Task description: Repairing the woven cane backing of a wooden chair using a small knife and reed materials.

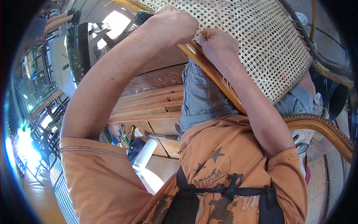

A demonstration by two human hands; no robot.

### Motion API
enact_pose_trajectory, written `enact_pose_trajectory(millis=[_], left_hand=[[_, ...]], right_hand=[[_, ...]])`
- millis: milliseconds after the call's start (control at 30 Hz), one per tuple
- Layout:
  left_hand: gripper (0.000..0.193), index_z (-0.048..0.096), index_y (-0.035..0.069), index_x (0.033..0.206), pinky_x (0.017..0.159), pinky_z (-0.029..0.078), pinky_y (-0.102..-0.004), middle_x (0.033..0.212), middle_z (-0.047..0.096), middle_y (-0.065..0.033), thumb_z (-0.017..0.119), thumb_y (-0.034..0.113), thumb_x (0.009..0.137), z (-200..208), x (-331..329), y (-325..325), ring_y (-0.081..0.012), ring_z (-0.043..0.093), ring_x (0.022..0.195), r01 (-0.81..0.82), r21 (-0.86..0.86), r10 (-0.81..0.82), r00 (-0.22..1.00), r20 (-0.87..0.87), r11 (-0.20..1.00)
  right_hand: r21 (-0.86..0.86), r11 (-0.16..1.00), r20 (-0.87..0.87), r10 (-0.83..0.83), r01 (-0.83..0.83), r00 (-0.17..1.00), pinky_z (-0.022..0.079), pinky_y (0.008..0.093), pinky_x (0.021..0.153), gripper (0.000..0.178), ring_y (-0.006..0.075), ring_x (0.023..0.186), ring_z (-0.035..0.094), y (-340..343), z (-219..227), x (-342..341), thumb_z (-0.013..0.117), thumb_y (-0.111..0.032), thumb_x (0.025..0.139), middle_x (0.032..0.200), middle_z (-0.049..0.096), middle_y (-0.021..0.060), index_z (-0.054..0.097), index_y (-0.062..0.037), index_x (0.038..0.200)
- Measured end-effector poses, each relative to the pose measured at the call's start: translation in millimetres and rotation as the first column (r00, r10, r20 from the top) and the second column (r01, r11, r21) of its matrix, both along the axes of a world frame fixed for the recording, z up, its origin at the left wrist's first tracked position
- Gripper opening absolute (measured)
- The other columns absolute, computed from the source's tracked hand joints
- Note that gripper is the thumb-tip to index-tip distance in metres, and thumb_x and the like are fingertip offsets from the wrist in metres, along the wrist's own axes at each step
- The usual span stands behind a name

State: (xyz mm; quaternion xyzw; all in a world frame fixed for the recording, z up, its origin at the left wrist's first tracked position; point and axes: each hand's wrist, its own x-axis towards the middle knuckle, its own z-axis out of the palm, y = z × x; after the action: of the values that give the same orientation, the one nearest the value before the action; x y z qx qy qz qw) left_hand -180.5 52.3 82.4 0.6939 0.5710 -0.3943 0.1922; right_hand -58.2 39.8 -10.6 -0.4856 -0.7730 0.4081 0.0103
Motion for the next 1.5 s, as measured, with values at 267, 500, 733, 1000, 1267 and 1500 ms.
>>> enact_pose_trajectory(millis=[267, 500, 733, 1000, 1267, 1500], left_hand=[[0.022, 0.069, 0.005, 0.094, 0.077, 0.051, -0.039, 0.093, 0.067, -0.0152, 0.055, 0.012, 0.079, 8, 4, 2, -0.0264, 0.066, 0.088, -0.164, -0.118, 0.159, 0.986, -0.053, 0.979], [0.02, 0.067, -0.001, 0.087, 0.076, 0.051, -0.0415, 0.087, 0.066, -0.0203, 0.053, 0.01, 0.079, 8, -1, -11, -0.0311, 0.066, 0.085, -0.105, 0.083, 0.104, 0.994, 0.019, 0.991], [0.02, 0.067, -0.001, 0.087, 0.075, 0.051, -0.0414, 0.086, 0.066, -0.0207, 0.052, 0.01, 0.079, 8, 3, -8, -0.0305, 0.066, 0.085, -0.15, 0.091, 0.151, 0.988, -0.007, 0.984], [0.02, 0.067, -0.001, 0.086, 0.077, 0.051, -0.0391, 0.088, 0.067, -0.0187, 0.052, 0.01, 0.079, 10, 8, -3, -0.0283, 0.066, 0.087, -0.162, -0.013, 0.162, 0.987, -0.023, 0.987], [0.02, 0.065, -0.006, 0.079, 0.054, 0.052, -0.0367, 0.068, 0.064, -0.0173, 0.051, 0.008, 0.075, 0, -1, 11, -0.024, 0.065, 0.058, -0.353, -0.235, 0.339, 0.936, -0.098, 0.906], [0.021, 0.068, 0.003, 0.089, 0.064, 0.053, -0.0377, 0.087, 0.068, -0.013, 0.052, 0.005, 0.076, 0, 10, 9, -0.0234, 0.067, 0.074, -0.357, -0.269, 0.326, 0.933, -0.155, 0.894]], right_hand=[[-0.134, 0.991, -0.039, 0.003, -0.008, 0.999, 0.042, 0.0423, 0.079, 0.021, 0.0294, 0.084, 0.063, 4, 10, 2, 0.052, -0.027, 0.082, 0.083, 0.067, 0.0098, 0.067, -0.013, 0.082], [-0.155, 0.985, -0.075, 0.063, -0.074, 0.995, 0.048, 0.0415, 0.078, 0.025, 0.0307, 0.084, 0.064, 14, 12, 9, 0.05, -0.029, 0.081, 0.085, 0.067, 0.0126, 0.067, -0.0107, 0.084], [-0.076, 0.996, -0.084, 0.05, -0.056, 0.995, 0.049, 0.0415, 0.077, 0.024, 0.0313, 0.082, 0.064, 11, 7, 8, 0.05, -0.028, 0.08, 0.081, 0.066, 0.0143, 0.066, -0.0099, 0.083], [-0.055, 0.997, -0.096, 0.055, -0.061, 0.994, 0.049, 0.0409, 0.077, 0.023, 0.0303, 0.081, 0.064, 11, 6, 9, 0.051, -0.028, 0.079, 0.08, 0.067, 0.0123, 0.066, -0.0105, 0.083], [-0.112, 0.989, -0.052, 0.086, -0.092, 0.995, 0.05, 0.0387, 0.072, 0.027, 0.0281, 0.08, 0.064, 13, 6, 7, 0.051, -0.032, 0.08, 0.086, 0.067, 0.0097, 0.066, -0.0123, 0.089], [-0.137, 0.987, -0.03, 0.083, -0.086, 0.996, 0.047, 0.0408, 0.078, 0.022, 0.028, 0.086, 0.064, 13, 10, 7, 0.051, -0.025, 0.082, 0.087, 0.068, 0.0092, 0.067, -0.0116, 0.087]])
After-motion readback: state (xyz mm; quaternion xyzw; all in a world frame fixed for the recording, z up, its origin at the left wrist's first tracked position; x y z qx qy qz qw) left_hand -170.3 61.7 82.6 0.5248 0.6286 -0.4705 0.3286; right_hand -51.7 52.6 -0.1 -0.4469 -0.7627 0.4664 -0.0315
